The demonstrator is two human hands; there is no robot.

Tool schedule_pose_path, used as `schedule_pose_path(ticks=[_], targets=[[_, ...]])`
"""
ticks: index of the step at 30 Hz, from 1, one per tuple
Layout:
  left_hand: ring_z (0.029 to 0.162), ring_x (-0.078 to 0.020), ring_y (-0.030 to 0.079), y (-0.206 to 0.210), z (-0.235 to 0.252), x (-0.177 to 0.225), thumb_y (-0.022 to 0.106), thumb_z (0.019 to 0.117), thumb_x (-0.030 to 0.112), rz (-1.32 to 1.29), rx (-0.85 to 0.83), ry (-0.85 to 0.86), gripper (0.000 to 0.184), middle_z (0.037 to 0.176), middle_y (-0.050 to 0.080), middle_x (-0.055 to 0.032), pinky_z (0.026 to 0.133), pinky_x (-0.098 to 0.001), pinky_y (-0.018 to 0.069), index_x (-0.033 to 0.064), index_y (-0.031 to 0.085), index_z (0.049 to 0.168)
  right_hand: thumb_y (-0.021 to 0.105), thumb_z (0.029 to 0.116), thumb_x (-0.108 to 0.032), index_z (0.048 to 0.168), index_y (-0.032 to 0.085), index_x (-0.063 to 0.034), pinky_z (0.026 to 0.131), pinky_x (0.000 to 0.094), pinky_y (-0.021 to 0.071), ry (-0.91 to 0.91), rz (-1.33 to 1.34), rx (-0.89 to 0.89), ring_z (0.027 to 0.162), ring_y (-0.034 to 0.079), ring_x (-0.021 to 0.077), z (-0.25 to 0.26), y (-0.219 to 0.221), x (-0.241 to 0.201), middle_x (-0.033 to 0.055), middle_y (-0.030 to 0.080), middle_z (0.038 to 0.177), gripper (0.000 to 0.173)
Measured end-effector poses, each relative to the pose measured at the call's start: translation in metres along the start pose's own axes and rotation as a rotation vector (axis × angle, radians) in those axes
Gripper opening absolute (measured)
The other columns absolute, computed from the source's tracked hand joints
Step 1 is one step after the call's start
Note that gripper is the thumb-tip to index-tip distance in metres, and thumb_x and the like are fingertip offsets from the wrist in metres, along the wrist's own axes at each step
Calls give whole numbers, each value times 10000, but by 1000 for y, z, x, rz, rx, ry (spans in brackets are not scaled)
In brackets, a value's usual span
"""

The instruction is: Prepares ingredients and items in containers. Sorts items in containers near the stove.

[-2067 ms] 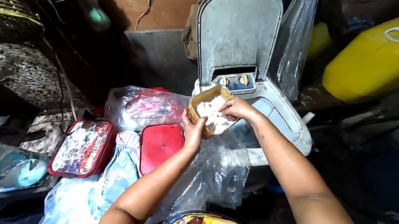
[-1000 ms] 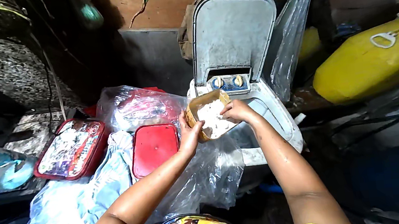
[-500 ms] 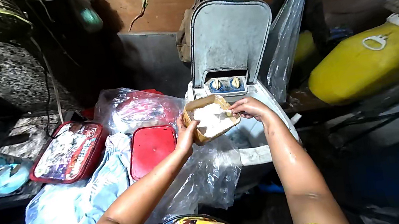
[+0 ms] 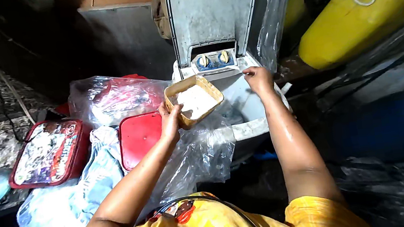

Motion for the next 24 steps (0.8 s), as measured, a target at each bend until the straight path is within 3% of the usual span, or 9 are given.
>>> schedule_pose_path(ticks=[3,6,10,14,18,24], targets=[[993,-312,655,-1,-3,0,689,919,359,8,-7,14,839,1325,561,-180,750,-495,573,267,186,1585,629,990,-136,1156,771,-103,994,612,512,-135,4,-113,1116,690,341,-17,-4,-50,144,740,1168,221],[1039,-331,653,-1,-3,0,698,908,335,8,-25,52,850,1369,545,-184,767,-517,578,271,191,1589,657,968,-149,1073,801,-138,913,682,514,-273,-163,-288,1058,696,379,-36,14,-87,148,754,1080,178],[1051,-327,661,-2,-8,7,685,918,286,-23,-58,88,843,1384,541,-191,786,-507,589,251,185,1596,628,986,-160,1079,801,-170,884,664,525,-337,-248,-301,1036,708,361,-48,23,-116,122,763,1056,197],[1035,-303,667,-3,-13,13,673,925,257,-33,-65,104,835,1337,568,-189,804,-486,590,225,181,1598,624,965,-136,1059,794,-137,850,675,523,-311,-384,-342,1030,697,408,-58,34,-128,166,750,1039,194],[1055,-295,666,-5,-14,14,687,903,252,-23,-67,123,850,1313,583,-184,816,-481,590,218,193,1594,651,944,-134,1031,802,-139,814,670,532,-306,-413,-404,1005,704,396,-61,62,-129,159,753,1018,174],[1049,-280,673,-8,-16,14,686,915,213,-37,-69,120,843,1315,584,-189,810,-449,596,208,193,1599,656,964,-141,1042,802,-133,829,665,523,-224,-342,-357,1005,699,397,-56,50,-126,167,751,1017,166]])
Point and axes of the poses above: each hand's wrist, its own z-axis towards the middle knuckle, its own y-axis out of the palm, x = y × z, the point moved 10 cm from there along z, towards the middle knuckle
